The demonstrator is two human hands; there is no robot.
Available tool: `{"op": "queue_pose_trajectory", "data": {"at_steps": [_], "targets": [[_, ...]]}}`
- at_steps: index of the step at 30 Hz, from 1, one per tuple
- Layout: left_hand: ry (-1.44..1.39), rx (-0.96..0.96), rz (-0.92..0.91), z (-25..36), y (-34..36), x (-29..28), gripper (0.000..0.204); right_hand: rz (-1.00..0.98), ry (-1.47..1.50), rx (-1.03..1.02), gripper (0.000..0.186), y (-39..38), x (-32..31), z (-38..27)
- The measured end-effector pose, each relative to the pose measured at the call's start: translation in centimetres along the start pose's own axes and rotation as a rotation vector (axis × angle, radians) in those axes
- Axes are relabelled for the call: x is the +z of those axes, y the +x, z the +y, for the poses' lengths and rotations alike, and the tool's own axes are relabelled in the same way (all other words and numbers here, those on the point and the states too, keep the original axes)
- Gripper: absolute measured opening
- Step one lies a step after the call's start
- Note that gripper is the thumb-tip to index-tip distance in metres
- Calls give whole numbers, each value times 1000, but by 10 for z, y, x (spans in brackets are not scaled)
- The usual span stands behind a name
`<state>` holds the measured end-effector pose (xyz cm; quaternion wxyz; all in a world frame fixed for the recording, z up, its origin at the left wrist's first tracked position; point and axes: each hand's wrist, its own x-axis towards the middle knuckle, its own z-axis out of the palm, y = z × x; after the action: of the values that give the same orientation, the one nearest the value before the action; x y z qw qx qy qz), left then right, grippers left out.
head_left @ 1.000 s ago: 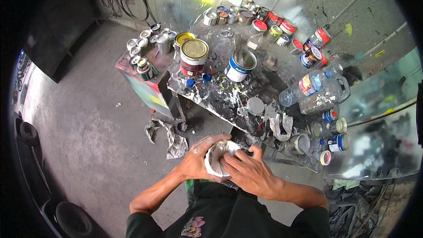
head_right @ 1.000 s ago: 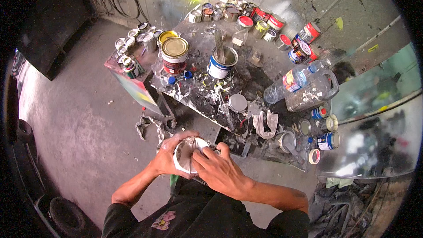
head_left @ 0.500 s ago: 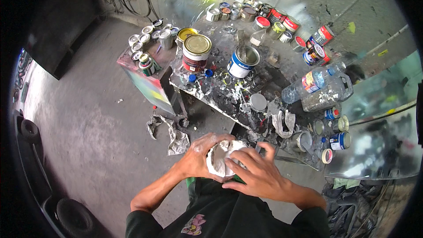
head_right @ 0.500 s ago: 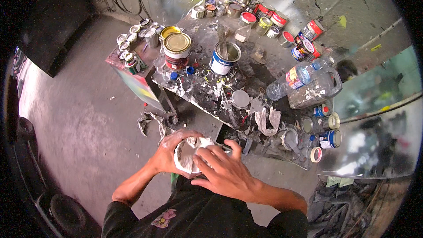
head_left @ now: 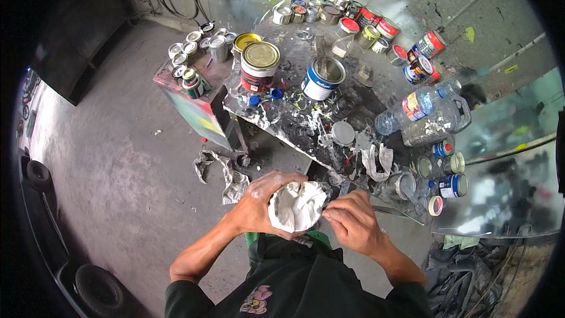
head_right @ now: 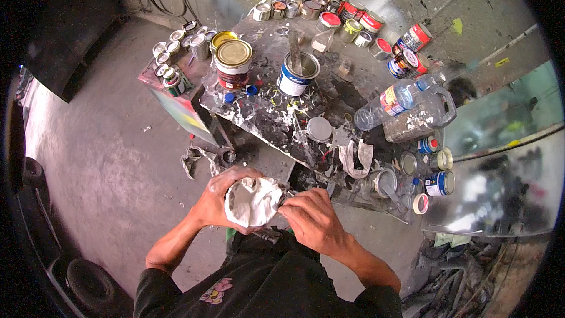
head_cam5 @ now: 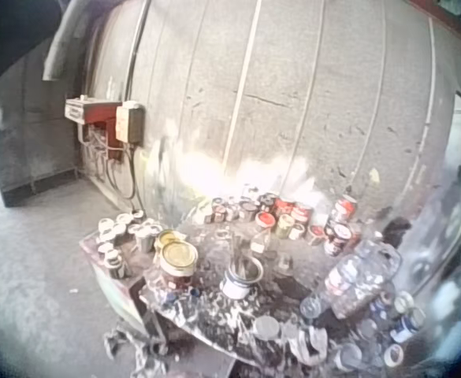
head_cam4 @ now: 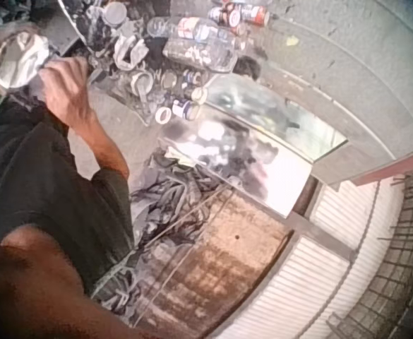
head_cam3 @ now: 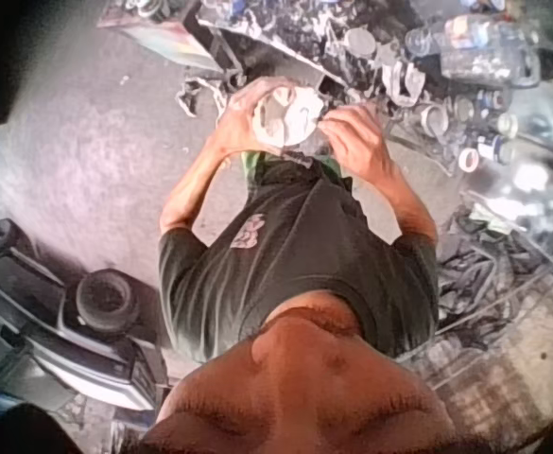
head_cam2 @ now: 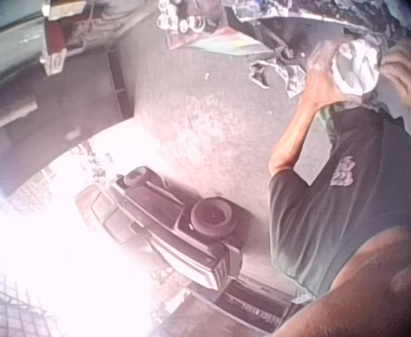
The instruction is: The person opens a paint can, pours paint into a spray gun cup, and adds water from a bottle. They then walk into a paint booth and approach a car covered with protective sheeting.
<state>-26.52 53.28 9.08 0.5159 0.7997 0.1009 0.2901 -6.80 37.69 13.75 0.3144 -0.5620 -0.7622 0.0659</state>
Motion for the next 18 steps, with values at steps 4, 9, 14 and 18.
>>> {"op": "queue_pose_trajectory", "data": {"at_steps": [4, 9, 14, 18], "targets": [[12, -4, 14, -1, 1, 1, 88, 100, 101, 132, 20, -4, 14, -2], [11, -12, 20, 0, 2, -2, 88, 202, -29, 129, 22, 8, -7, -19], [8, 10, 12, 3, 5, 2, 87, -121, 8, -117, 24, 46, -18, -36], [-3, 26, -19, 2, 6, 7, 87, -376, -67, 38, 30, 55, -2, -33]]}}
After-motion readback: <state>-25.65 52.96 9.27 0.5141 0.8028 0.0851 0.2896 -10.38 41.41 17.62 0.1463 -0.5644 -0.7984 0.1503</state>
